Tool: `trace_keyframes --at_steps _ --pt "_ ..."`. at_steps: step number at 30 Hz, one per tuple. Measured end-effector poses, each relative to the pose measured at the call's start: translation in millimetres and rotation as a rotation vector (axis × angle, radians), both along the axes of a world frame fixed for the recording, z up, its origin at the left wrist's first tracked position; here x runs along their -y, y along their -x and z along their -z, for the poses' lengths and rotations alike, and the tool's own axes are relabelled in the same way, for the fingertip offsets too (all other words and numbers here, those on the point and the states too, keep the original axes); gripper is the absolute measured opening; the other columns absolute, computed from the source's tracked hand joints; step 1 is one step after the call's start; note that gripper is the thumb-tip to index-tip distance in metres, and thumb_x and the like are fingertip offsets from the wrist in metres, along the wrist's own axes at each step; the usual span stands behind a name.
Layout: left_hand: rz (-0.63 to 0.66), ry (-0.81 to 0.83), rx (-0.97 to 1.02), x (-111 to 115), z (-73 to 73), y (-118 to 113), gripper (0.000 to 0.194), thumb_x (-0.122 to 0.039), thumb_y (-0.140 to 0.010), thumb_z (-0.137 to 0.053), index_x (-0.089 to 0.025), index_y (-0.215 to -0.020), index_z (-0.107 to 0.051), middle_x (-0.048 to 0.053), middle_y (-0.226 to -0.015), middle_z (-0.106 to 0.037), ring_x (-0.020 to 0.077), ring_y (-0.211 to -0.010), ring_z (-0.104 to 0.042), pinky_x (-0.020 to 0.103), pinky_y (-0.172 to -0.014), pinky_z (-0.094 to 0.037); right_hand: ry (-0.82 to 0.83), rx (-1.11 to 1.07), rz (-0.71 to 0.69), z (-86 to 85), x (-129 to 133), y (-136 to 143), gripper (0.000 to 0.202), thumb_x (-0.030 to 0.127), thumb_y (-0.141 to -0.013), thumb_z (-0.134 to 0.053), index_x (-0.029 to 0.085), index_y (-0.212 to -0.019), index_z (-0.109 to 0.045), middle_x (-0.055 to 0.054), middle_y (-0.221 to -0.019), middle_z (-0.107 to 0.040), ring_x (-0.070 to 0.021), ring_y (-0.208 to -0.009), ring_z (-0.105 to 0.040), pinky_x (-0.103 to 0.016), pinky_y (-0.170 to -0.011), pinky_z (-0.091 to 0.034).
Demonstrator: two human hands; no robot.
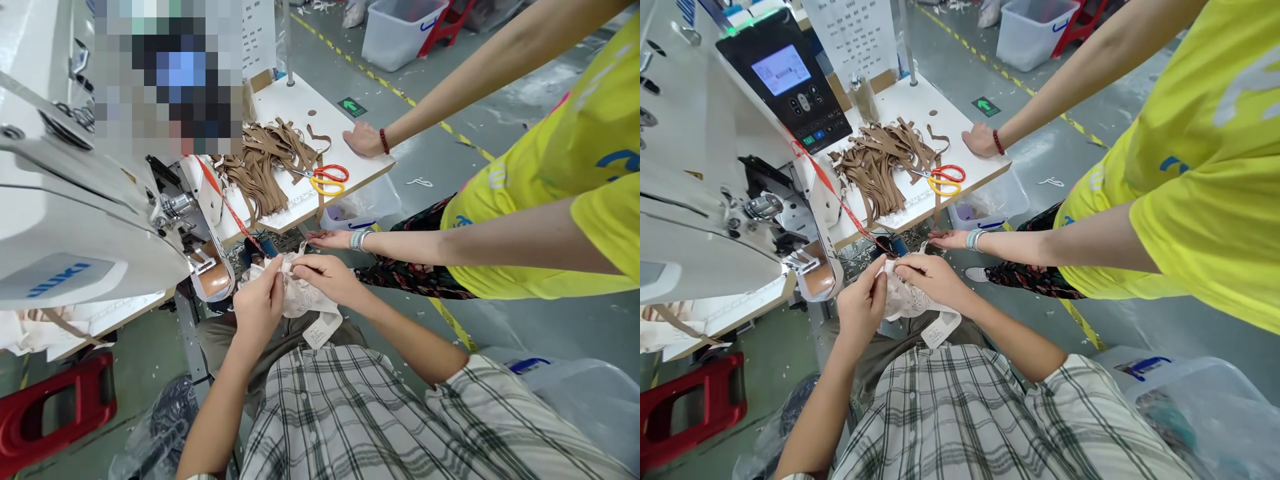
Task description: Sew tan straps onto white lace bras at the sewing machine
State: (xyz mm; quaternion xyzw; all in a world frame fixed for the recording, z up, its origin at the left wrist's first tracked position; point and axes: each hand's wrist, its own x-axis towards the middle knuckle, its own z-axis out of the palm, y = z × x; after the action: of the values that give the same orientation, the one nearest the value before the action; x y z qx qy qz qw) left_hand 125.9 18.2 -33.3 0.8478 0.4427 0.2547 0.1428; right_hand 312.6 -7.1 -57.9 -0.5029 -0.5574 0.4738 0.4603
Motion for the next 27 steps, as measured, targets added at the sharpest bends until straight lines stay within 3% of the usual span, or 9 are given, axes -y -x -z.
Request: trace_keyframes --at_steps 4,6,10,13,15,21,27 --pt "-0.094 0.191 0.097 0 -2.0 1 0.034 -0.036 -0.098 -0.051 -0.018 -0.122 -0.065 -0.004 -0.059 -0.058 0.0102 -0.050 -0.050 0.021 -0.053 -0.037 0.182 -0.352 0.079 4.7 -7 2 0.036 0.052 -0.093 -0.053 0.018 -0.094 -0.065 0.000 -0.071 -0.063 -0.0105 -0.057 -0.047 -0.024 -0.057 -0.038" --pt "-0.062 0.218 0.097 1 -5.7 1 0.030 -0.036 -0.097 -0.052 -0.019 -0.117 -0.067 -0.005 -0.058 -0.058 0.0098 -0.049 -0.049 0.020 -0.052 -0.038 0.232 -0.507 0.094 5.4 -10 4 0.035 0.053 -0.092 -0.055 0.018 -0.096 -0.060 0.001 -0.069 -0.064 -0.0086 -0.053 -0.043 -0.022 -0.053 -0.035" --pt "0.048 0.020 -0.009 -1 -13.1 2 0.032 -0.029 -0.098 -0.049 -0.023 -0.125 -0.067 0.002 -0.079 -0.074 0.0109 -0.055 -0.058 0.021 -0.057 -0.040 0.138 -0.315 0.048 -1.8 -8 4 0.031 0.049 -0.091 -0.059 0.018 -0.091 -0.060 -0.001 -0.075 -0.066 -0.0119 -0.068 -0.056 -0.025 -0.065 -0.042" --pt "0.088 -0.137 -0.076 -2 -12.4 2 0.034 -0.026 -0.099 -0.048 -0.022 -0.126 -0.068 0.004 -0.076 -0.075 0.0127 -0.059 -0.062 0.022 -0.058 -0.039 0.095 -0.166 0.046 -7.1 -5 4 0.031 0.048 -0.092 -0.056 0.018 -0.085 -0.062 0.003 -0.067 -0.056 -0.0104 -0.061 -0.049 -0.024 -0.059 -0.036" --pt "0.125 -0.187 -0.096 -1 -8.1 3 0.034 -0.023 -0.099 -0.047 -0.021 -0.125 -0.068 0.003 -0.070 -0.073 0.0127 -0.058 -0.062 0.023 -0.058 -0.038 0.092 -0.185 0.057 -6.7 -6 5 0.032 0.047 -0.093 -0.056 0.018 -0.082 -0.062 0.003 -0.066 -0.054 -0.0094 -0.060 -0.046 -0.024 -0.058 -0.035" --pt "0.160 -0.222 -0.182 8 11.9 0 0.037 -0.023 -0.099 -0.046 -0.019 -0.132 -0.063 0.003 -0.067 -0.070 0.0126 -0.056 -0.060 0.024 -0.055 -0.035 0.294 -0.619 0.069 3.7 -12 10 0.031 0.047 -0.088 -0.061 0.019 -0.101 -0.059 -0.002 -0.084 -0.070 -0.0086 -0.060 -0.052 -0.022 -0.055 -0.038" --pt "0.111 -0.162 -0.187 12 24.0 2 0.041 -0.026 -0.099 -0.045 -0.020 -0.137 -0.058 0.004 -0.069 -0.069 0.0126 -0.056 -0.058 0.024 -0.054 -0.034 0.240 -0.390 0.078 5.0 -9 14 0.021 0.041 -0.095 -0.049 0.020 -0.096 -0.052 -0.007 -0.101 -0.075 -0.0072 -0.053 -0.060 -0.021 -0.050 -0.039"
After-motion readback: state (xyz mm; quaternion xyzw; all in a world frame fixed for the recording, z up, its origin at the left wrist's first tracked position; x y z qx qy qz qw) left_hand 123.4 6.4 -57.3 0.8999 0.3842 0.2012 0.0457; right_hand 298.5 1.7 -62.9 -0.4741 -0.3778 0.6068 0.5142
